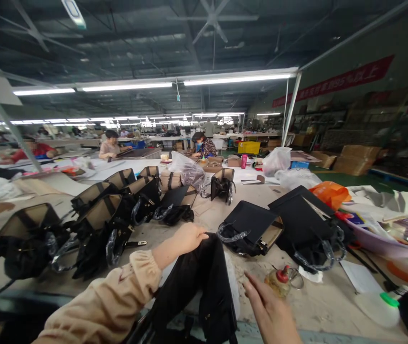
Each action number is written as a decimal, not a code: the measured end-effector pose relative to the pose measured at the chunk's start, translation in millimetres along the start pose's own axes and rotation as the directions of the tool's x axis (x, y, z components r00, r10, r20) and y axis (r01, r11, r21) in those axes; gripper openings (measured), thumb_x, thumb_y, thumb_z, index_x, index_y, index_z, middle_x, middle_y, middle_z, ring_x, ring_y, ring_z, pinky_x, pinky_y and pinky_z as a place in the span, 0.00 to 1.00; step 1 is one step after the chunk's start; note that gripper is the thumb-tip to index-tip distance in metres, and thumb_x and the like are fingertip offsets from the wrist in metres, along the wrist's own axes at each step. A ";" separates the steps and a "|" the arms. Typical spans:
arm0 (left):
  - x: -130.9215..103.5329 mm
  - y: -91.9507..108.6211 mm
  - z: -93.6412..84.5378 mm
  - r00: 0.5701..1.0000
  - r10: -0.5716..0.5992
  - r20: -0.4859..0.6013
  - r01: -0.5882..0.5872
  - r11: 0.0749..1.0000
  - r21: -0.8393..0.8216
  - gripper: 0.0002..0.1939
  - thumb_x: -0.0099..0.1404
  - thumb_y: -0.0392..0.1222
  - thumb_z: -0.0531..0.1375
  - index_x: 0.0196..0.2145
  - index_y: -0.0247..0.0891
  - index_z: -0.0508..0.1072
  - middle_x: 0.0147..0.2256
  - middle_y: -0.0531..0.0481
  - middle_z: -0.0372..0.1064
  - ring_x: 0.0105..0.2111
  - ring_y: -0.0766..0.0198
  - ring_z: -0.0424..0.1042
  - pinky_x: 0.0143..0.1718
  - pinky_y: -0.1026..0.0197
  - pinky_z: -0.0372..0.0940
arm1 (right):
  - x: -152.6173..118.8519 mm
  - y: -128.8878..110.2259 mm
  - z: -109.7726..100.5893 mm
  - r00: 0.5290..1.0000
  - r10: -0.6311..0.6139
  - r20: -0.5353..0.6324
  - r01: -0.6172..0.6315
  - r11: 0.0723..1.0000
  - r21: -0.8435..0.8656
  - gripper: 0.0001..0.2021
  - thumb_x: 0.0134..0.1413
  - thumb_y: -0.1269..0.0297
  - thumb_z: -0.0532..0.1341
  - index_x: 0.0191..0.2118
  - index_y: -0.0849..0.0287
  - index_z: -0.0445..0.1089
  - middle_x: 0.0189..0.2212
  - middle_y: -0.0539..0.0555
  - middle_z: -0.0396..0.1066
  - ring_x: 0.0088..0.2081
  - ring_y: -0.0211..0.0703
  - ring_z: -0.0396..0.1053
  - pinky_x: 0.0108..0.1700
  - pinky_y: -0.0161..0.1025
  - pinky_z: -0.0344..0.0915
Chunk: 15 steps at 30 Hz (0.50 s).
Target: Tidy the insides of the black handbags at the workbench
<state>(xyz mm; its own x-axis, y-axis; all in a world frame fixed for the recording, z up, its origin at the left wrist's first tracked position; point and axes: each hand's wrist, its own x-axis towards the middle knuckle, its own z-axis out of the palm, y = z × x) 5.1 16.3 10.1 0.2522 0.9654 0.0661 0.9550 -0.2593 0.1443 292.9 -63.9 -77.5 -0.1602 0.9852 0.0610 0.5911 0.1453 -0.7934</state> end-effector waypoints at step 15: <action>8.7 14.0 -25.5 0.974 -0.161 0.158 0.164 0.987 -0.006 0.16 0.67 0.44 0.50 0.37 0.35 0.76 0.36 0.38 0.76 0.38 0.51 0.76 0.40 0.55 0.67 | 122.2 -103.7 13.7 0.938 -0.238 0.251 0.326 0.849 -0.415 0.19 0.60 0.60 0.50 0.20 0.55 0.66 0.23 0.53 0.73 0.28 0.44 0.71 0.30 0.37 0.58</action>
<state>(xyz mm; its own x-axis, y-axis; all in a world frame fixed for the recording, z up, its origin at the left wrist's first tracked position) 16.6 20.4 37.8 0.1171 0.9865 -0.1143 0.9823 -0.0981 0.1594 201.2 40.2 4.0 -0.4891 0.8672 0.0938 0.7779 0.4823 -0.4027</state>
